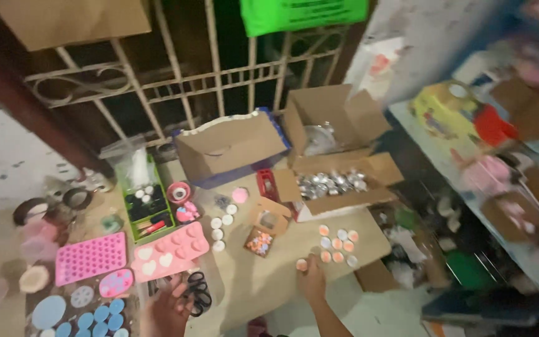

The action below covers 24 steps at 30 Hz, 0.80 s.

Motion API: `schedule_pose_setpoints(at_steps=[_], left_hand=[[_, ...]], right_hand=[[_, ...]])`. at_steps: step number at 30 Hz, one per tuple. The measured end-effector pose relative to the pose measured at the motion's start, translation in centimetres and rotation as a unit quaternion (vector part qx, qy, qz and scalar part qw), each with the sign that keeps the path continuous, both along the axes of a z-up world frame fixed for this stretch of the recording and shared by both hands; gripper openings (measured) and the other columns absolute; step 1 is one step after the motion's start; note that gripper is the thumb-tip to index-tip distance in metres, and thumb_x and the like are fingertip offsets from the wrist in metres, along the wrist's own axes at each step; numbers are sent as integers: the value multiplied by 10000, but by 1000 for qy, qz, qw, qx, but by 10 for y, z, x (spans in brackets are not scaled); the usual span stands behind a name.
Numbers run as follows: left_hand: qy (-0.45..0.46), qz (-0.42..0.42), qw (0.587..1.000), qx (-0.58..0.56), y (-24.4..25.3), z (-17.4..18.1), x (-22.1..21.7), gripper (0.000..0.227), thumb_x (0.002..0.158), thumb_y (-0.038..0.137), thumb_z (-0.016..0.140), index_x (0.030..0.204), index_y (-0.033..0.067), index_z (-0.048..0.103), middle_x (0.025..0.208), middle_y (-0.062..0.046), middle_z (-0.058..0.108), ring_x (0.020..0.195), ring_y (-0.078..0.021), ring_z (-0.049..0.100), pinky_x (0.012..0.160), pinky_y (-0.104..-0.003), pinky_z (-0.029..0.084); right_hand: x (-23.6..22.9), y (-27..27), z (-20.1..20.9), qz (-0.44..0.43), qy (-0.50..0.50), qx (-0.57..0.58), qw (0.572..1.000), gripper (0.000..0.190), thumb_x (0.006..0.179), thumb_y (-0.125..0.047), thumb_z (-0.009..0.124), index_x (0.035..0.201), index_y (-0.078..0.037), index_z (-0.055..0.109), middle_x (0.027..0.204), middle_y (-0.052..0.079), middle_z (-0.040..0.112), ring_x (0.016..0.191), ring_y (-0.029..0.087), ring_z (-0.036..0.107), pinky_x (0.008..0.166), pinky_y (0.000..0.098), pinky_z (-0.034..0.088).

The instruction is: The recorder uses a heat gun to melt small wax shapes inside a small white container.

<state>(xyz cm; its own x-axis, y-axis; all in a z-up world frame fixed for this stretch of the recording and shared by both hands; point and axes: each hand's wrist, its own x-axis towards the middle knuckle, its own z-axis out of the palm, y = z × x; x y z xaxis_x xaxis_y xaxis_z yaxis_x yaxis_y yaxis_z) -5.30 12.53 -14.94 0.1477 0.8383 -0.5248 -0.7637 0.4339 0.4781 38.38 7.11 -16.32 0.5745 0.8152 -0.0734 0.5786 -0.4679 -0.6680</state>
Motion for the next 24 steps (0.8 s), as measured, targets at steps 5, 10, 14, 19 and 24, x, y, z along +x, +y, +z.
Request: schedule_pose_setpoints(at_steps=[5, 10, 14, 19, 24], left_hand=[[32, 85, 990, -104, -8, 34, -8, 472, 955, 376, 525, 1272, 40, 622, 961, -83, 599, 562, -161, 394, 855, -404, 508], [-8, 100, 994, -39, 1, 37, -15, 434, 966, 430, 551, 1180, 79, 691, 761, -12, 591, 454, -135, 353, 673, -355, 502], [50, 137, 984, -99, 11, 52, -6, 238, 1006, 384, 553, 1062, 158, 603, 799, 51, 548, 652, -94, 512, 640, -319, 437], [197, 130, 964, -119, 19, 73, 23, 177, 1005, 277, 587, 1023, 102, 590, 826, -28, 549, 688, -154, 528, 600, -326, 428], [328, -137, 918, 179, 23, 29, 46, 443, 832, 199, 734, 1213, -21, 680, 1173, -129, 674, 981, -267, 731, 756, -347, 592]], right_hand=[[12, 48, -7, 12, -147, 104, 984, 479, 842, -166, 655, 1307, -70, 589, 1176, 190, 680, 1063, 384, 664, 894, 500, 524], [-11, 97, -51, -54, -128, 175, 975, 317, 834, -214, 703, 1114, -69, 668, 989, 149, 726, 956, 363, 685, 847, 499, 536], [-42, 114, -68, 60, 86, -116, 988, 445, 961, -443, 638, 994, -10, 736, 878, 205, 758, 857, 339, 768, 818, 463, 578], [-50, 113, -100, 45, 5, -203, 978, 405, 970, -442, 577, 1082, -94, 751, 1025, 207, 722, 962, 422, 692, 847, 504, 536], [-76, 92, 47, 130, 1, -99, 987, 332, 909, -366, 602, 1089, -130, 748, 888, 176, 749, 863, 390, 709, 770, 503, 541]])
